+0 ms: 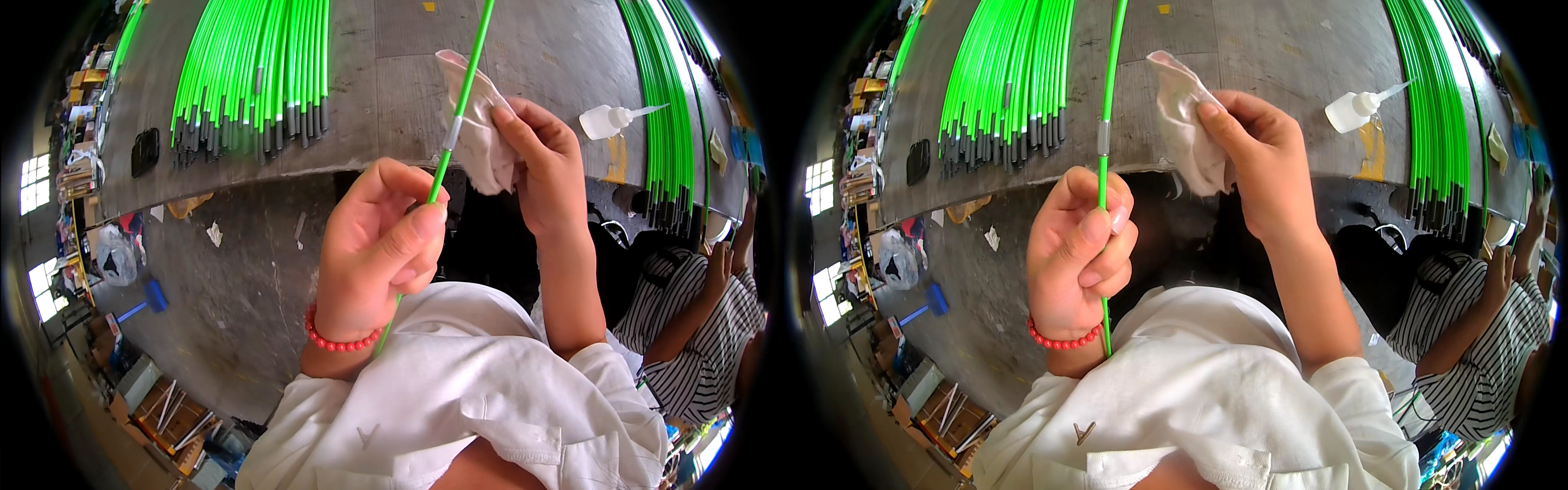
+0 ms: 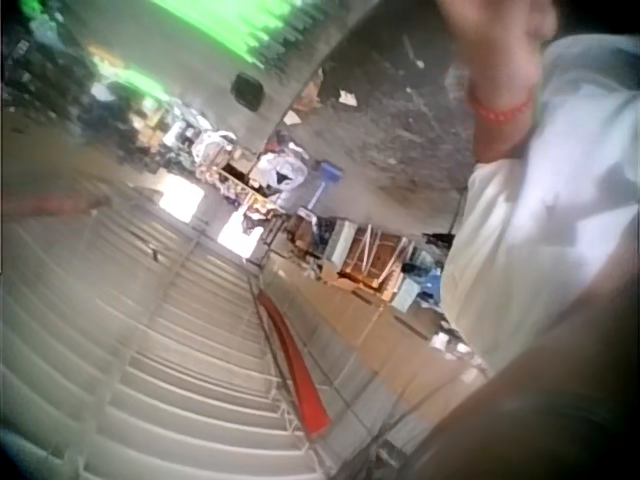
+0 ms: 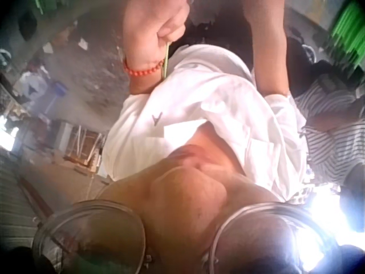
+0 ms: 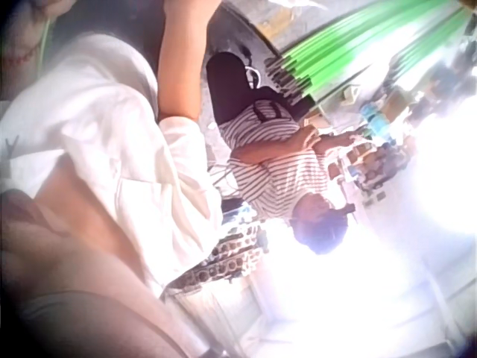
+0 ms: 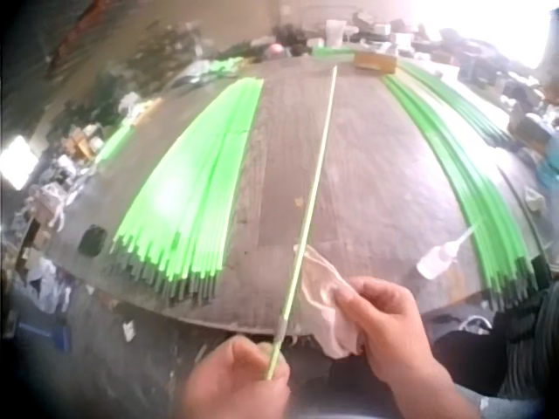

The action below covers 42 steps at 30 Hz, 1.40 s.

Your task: The person repeatedly picks up a green rod, applies glue from a bottle to a joint, inserts a metal sleeve, wipes the rod with a cloth, and places it on the table. The process is repeated for multiple rods in a workshop setting.

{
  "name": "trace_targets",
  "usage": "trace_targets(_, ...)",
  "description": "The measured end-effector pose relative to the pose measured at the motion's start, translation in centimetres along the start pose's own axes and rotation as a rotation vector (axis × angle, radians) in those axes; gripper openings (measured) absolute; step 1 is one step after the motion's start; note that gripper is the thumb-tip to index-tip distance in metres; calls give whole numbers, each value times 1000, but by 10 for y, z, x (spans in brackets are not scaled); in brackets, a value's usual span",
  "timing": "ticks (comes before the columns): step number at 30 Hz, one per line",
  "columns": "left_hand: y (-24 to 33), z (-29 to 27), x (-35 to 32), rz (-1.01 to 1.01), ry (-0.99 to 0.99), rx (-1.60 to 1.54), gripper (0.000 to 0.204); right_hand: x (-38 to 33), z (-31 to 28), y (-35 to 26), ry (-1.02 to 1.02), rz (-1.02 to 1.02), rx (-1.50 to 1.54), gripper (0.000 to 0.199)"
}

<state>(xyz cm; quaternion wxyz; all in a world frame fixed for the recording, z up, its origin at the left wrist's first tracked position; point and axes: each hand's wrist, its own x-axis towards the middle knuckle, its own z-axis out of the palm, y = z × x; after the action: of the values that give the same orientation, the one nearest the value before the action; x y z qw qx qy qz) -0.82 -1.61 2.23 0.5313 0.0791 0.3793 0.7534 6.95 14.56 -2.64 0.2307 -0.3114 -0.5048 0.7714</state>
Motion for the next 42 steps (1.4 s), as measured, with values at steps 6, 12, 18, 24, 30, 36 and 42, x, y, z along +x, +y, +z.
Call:
trace_targets(6, -8, 14, -1, 131, 80, 234, 14, -36, 6, -27, -82, 124, 296, 20)
trace_targets(12, -17, 17, 0, 174, 64, 170, 18, -57, 9, -46, -253, 217, 421, 16)
trace_targets(18, -23, 18, -2, 200, 46, 177, 13, -61, 9, -50, -299, 178, 383, 15)
trace_targets(24, -23, 17, -3, 149, 59, 220, 12, -61, 5, -45, -291, 139, 286, 17)
trace_targets(30, -24, 11, -3, 64, 32, 238, 21, -59, 1, -39, -300, 65, 197, 18)
trace_targets(36, -20, 11, -1, -29, 9, 121, 19, -56, -5, -33, -177, 125, 311, 19)
trace_targets(42, -25, 16, -3, 105, 88, 138, 16, -53, -12, -35, -100, 137, 402, 25)
